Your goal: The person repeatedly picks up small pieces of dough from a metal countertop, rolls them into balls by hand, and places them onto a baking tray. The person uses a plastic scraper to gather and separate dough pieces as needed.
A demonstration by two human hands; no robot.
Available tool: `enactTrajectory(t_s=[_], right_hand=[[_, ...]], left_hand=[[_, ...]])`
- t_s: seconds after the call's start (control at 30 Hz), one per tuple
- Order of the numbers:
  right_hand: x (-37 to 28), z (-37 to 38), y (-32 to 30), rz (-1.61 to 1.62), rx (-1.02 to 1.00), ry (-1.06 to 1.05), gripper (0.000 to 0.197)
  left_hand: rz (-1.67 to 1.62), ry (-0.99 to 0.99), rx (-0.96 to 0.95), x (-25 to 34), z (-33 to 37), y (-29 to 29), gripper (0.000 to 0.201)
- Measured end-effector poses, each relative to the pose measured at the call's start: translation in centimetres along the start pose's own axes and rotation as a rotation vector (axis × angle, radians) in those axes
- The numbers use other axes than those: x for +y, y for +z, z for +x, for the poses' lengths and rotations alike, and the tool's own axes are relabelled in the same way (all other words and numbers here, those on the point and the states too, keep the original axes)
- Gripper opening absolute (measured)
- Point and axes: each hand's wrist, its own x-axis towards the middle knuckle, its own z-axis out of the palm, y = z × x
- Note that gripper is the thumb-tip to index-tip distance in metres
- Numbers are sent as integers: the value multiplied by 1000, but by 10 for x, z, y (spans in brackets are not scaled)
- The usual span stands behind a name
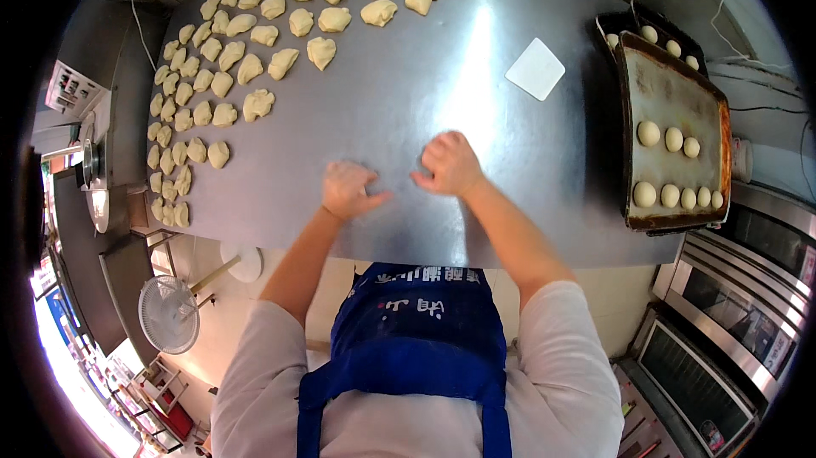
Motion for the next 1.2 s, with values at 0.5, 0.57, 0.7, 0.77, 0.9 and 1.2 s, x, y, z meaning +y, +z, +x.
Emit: enactTrajectory(t_s=[0.5,0.57,0.7,0.77,0.9,1.2], right_hand=[[30,31,12,-27,25,-75,29],[59,39,-7,-88,25,-94,29],[85,-8,-31,69,6,41,35],[59,-26,-38,197,27,104,34],[17,8,6,219,2,-112,33],[86,2,-29,137,16,61,36]], left_hand=[[66,71,-15,-20,12,-6,33],[42,87,37,-43,19,-16,32],[73,-20,111,-51,4,-34,30],[45,-161,264,-25,-28,-31,28],[5,48,-107,-7,-12,-16,24],[105,-130,243,-43,-3,-43,21]])
